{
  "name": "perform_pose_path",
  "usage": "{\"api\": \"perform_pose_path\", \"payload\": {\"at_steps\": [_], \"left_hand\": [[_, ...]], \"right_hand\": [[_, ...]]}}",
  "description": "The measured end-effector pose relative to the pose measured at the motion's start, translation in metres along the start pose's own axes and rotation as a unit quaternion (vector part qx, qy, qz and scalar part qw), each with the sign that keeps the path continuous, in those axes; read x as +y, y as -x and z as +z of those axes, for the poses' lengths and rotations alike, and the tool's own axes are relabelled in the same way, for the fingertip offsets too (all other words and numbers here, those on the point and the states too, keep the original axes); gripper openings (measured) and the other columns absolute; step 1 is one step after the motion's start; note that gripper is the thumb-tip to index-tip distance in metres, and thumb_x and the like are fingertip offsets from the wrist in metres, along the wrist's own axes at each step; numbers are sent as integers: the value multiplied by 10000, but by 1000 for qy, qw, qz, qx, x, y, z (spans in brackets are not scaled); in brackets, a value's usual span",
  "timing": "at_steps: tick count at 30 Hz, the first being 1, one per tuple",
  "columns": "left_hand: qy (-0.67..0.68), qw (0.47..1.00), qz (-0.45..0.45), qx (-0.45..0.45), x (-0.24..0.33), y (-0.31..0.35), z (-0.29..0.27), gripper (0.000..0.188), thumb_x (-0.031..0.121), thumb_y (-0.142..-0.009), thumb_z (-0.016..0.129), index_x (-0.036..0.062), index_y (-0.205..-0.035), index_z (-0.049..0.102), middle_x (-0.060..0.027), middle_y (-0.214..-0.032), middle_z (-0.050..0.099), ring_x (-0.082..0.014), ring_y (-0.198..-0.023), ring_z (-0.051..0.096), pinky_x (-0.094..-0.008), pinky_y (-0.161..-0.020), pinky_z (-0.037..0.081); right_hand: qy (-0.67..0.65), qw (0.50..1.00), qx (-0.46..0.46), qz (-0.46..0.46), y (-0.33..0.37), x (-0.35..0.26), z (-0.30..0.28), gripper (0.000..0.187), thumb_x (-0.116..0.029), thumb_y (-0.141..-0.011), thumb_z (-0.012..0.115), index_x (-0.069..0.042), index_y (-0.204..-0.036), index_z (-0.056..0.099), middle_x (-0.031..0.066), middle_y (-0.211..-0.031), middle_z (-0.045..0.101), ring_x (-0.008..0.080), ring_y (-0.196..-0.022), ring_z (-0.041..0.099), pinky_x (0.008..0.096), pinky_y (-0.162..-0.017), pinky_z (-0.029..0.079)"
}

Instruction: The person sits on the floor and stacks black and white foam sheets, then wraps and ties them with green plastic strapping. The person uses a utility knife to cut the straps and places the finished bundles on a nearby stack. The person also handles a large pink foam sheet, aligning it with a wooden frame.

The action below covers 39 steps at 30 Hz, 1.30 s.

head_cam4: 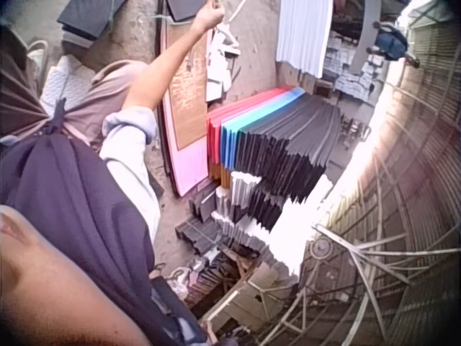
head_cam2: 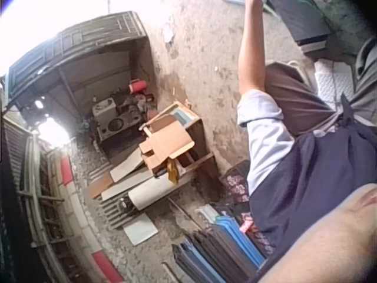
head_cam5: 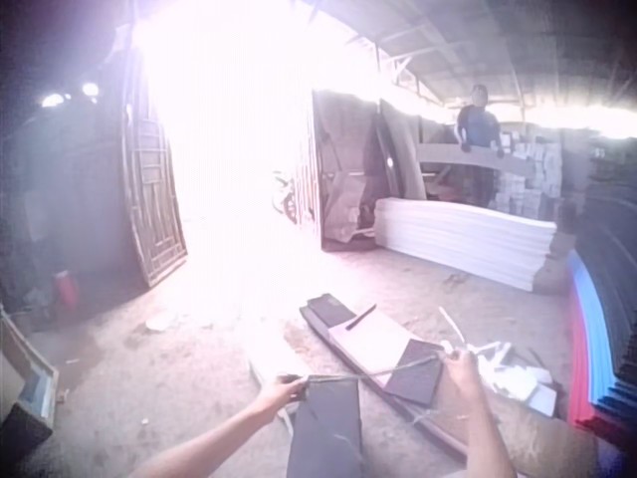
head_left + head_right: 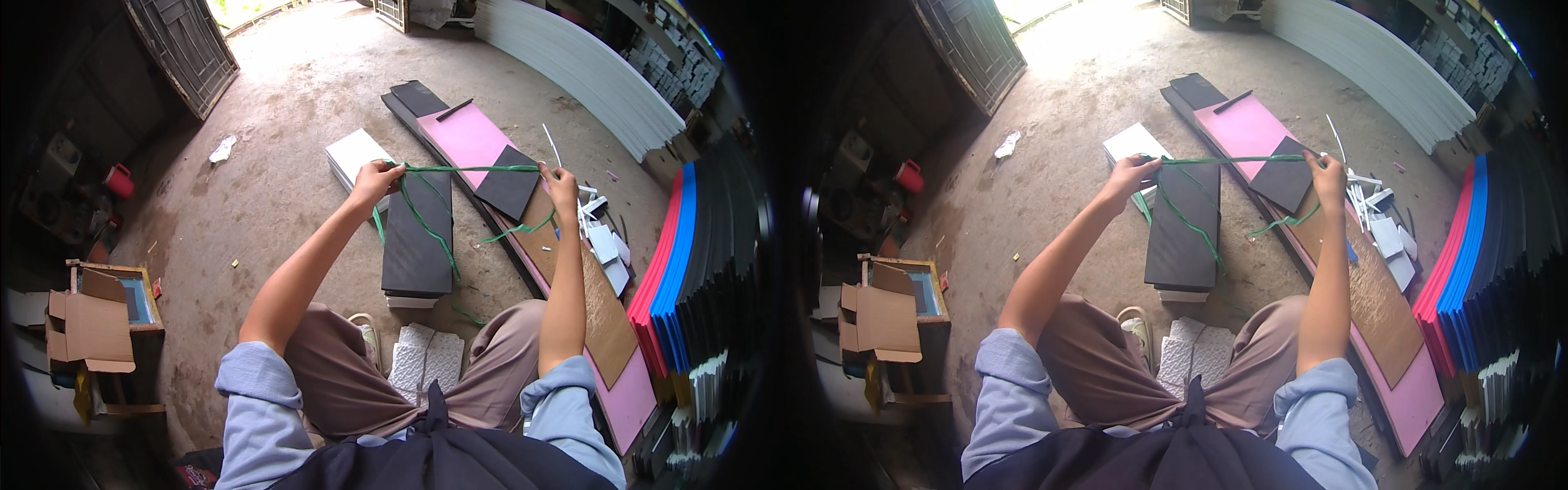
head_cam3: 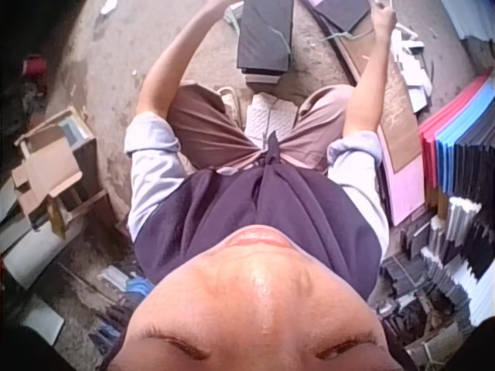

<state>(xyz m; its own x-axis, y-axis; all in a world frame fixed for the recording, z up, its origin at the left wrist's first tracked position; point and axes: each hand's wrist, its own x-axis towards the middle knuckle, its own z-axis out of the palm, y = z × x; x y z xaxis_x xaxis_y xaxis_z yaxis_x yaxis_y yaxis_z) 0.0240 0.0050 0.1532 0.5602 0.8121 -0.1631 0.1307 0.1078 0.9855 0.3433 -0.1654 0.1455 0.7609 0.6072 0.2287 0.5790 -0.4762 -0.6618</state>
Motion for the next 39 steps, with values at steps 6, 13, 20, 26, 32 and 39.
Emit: {"api": "perform_pose_path", "payload": {"at_steps": [6,13,20,26,32,39], "left_hand": [[-60,995,-37,-67,-7,3,16,286,218,-866,610,-30,-1008,605,-76,-945,632,-131,-876,613,-263,-805,504],[-25,993,-17,-118,-2,9,43,281,223,-860,622,-14,-1008,621,-65,-923,634,-119,-853,613,-252,-778,499],[-307,947,83,-41,-4,3,10,216,175,-810,648,-2,-929,682,-108,-766,668,-158,-740,638,-291,-668,497],[-301,951,67,37,-53,-12,-31,180,99,-832,527,-24,-937,607,-155,-949,630,-247,-811,629,-350,-729,484],[-473,875,101,-30,-57,-6,-7,260,174,-854,423,40,-1024,567,-163,-939,615,-319,-921,581,-401,-857,407],[-395,894,169,-127,-52,-12,8,287,311,-920,465,76,-1048,568,-164,-797,624,-292,-759,611,-370,-712,470]], "right_hand": [[236,971,-45,-14,28,-10,28,645,-468,-772,634,-65,-1245,461,131,-1291,390,306,-1216,358,535,-1006,258],[-80,924,-323,-190,84,-100,79,397,-259,-831,622,6,-1108,519,196,-925,621,279,-900,625,391,-767,465],[-48,918,-345,-188,65,-105,41,250,-226,-889,513,-1,-872,620,167,-797,630,249,-736,609,344,-679,450],[-63,915,-394,-60,27,-39,21,275,-230,-909,478,1,-860,619,21,-696,570,93,-605,488,253,-559,393],[-181,902,-389,-42,30,-20,38,271,-245,-926,469,-19,-890,615,-3,-722,564,70,-627,481,232,-590,421],[-543,746,-385,-3,51,-61,56,178,-186,-863,509,-18,-867,566,46,-752,570,105,-790,585,285,-848,453]]}}
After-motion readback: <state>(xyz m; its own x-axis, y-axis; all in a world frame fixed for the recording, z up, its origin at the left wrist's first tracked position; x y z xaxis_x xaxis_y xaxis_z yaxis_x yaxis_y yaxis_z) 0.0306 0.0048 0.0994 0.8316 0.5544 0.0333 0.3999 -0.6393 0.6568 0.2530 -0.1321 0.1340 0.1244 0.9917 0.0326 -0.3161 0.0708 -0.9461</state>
